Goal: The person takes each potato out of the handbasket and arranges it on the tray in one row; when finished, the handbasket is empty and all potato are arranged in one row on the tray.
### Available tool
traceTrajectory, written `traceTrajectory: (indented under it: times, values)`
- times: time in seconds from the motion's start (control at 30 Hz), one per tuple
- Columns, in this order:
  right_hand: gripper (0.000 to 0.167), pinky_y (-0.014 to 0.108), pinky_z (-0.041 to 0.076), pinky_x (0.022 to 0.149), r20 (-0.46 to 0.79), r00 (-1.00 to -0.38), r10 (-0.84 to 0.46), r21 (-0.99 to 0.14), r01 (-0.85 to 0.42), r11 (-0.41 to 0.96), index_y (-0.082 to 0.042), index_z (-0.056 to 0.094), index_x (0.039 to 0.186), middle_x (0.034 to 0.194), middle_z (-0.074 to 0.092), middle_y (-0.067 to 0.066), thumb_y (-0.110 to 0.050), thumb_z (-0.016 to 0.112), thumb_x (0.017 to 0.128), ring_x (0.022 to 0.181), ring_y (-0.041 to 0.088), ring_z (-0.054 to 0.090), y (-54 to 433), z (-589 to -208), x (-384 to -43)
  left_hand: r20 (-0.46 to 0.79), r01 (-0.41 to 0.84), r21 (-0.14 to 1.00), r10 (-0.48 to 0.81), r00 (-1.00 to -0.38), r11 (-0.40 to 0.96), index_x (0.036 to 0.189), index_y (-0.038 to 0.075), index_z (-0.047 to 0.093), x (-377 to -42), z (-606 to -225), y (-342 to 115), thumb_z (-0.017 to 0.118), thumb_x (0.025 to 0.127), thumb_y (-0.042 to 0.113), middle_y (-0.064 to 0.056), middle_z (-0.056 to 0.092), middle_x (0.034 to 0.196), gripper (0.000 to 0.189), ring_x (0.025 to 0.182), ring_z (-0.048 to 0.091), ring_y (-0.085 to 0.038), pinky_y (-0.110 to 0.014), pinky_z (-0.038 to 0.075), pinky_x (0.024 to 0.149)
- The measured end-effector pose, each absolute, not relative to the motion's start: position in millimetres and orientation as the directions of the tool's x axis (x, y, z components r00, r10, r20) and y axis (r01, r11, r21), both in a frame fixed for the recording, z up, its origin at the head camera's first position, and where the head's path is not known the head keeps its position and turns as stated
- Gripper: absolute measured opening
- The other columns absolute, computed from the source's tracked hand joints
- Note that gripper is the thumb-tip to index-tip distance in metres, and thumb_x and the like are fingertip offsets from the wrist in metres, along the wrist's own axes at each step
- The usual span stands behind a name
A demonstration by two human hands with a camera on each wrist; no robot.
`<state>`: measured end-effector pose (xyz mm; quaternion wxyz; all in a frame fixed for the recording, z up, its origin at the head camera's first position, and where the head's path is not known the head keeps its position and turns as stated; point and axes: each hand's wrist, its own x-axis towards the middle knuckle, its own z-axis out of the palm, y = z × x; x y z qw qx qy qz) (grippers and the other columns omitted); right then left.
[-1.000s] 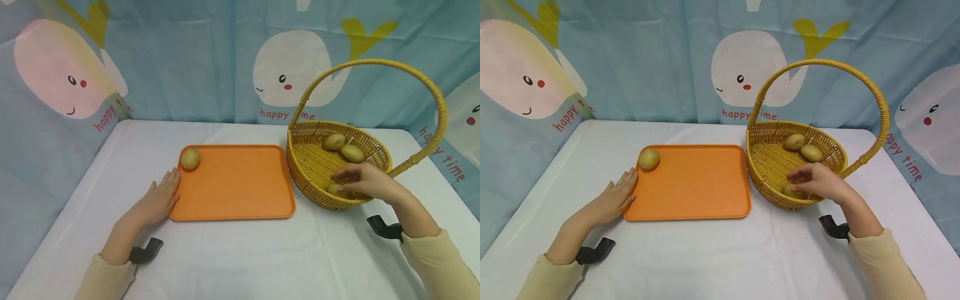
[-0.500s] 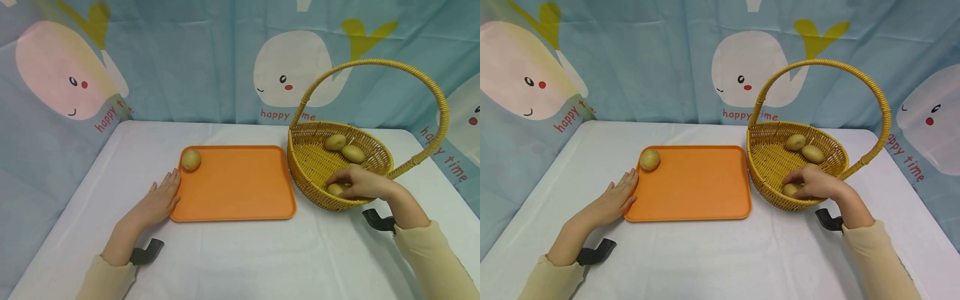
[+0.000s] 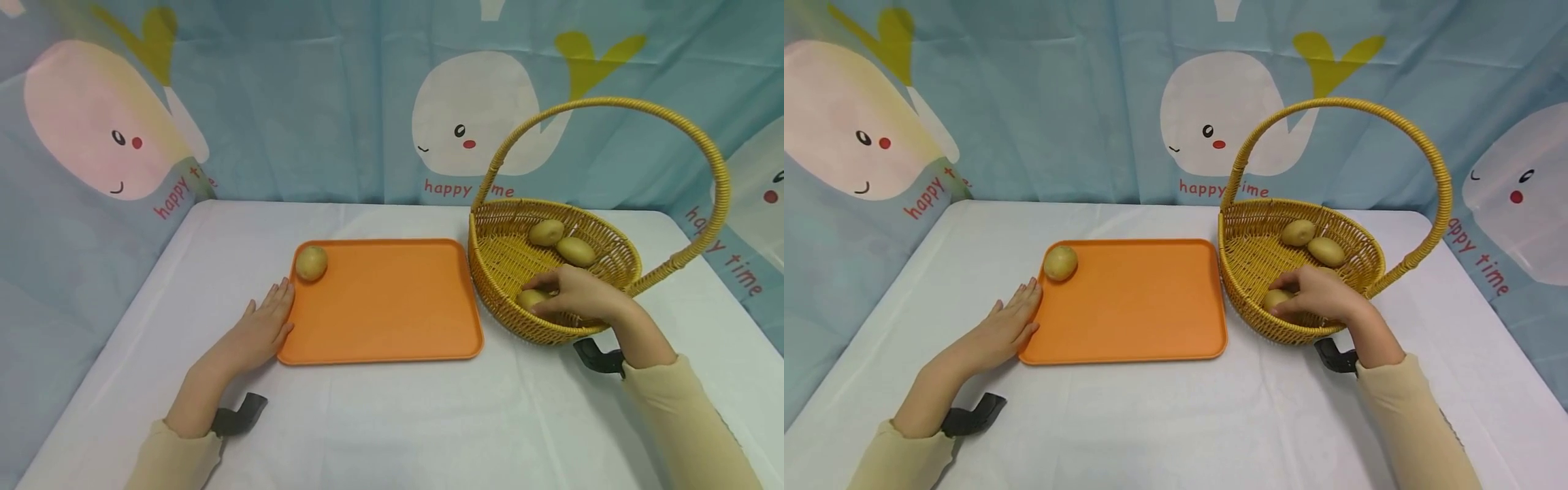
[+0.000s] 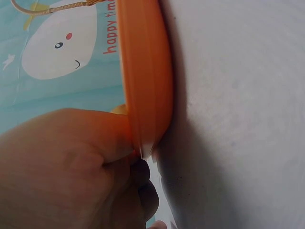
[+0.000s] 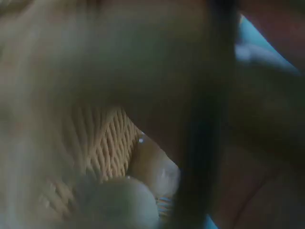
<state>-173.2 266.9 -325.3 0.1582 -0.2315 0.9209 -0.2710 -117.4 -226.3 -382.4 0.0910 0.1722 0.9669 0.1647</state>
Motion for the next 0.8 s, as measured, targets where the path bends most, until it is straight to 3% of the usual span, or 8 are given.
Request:
traceTrajectory:
  times: [0.2, 0.37, 0.6, 0.8]
  values:
    - [0.031, 0.035, 0.047, 0.081, -0.131, -0.87, -0.476, -0.55, -0.336, 0.765, -0.007, 0.071, 0.109, 0.107, 0.068, 0.005, -0.024, 0.073, 0.083, 0.097, 0.019, 0.06, 251.7, -325.6, -173.0, -0.123, 0.307, 0.349, 0.368, -0.922, 0.886, 0.145, -0.013, 0.015, -116.6, -383.9, -226.4, 0.046, 0.098, 0.016, -0.03, 0.011, 0.152, 0.063, 0.139, 0.01, -0.045, -0.068, 0.01, 0.103]
    - [0.032, 0.028, 0.048, 0.079, -0.134, -0.843, -0.521, -0.574, -0.363, 0.734, -0.005, 0.067, 0.114, 0.112, 0.066, 0.008, -0.01, 0.071, 0.082, 0.1, 0.02, 0.058, 254.7, -325.6, -169.5, -0.114, 0.31, 0.345, 0.367, -0.923, 0.886, 0.145, -0.013, 0.017, -117.4, -382.0, -224.4, 0.047, 0.098, 0.016, -0.03, 0.012, 0.151, 0.062, 0.139, 0.011, -0.045, -0.068, 0.011, 0.104]
    - [0.051, 0.022, 0.04, 0.062, -0.149, -0.795, -0.587, -0.611, -0.393, 0.687, -0.002, 0.061, 0.123, 0.118, 0.061, 0.013, 0.01, 0.063, 0.073, 0.078, 0.012, 0.049, 262.5, -329.1, -168.9, -0.119, 0.307, 0.344, 0.366, -0.923, 0.887, 0.144, -0.013, 0.018, -117.9, -381.2, -224.4, 0.047, 0.098, 0.016, -0.029, 0.013, 0.151, 0.062, 0.139, 0.011, -0.045, -0.067, 0.011, 0.104]
    - [0.053, 0.022, 0.039, 0.06, -0.124, -0.806, -0.578, -0.607, -0.399, 0.687, -0.001, 0.061, 0.122, 0.114, 0.062, 0.013, 0.012, 0.059, 0.07, 0.078, 0.014, 0.049, 260.3, -333.4, -168.8, -0.119, 0.305, 0.34, 0.362, -0.924, 0.89, 0.144, -0.013, 0.018, -117.5, -381.0, -224.2, 0.047, 0.098, 0.016, -0.03, 0.014, 0.151, 0.061, 0.139, 0.012, -0.045, -0.067, 0.011, 0.104]
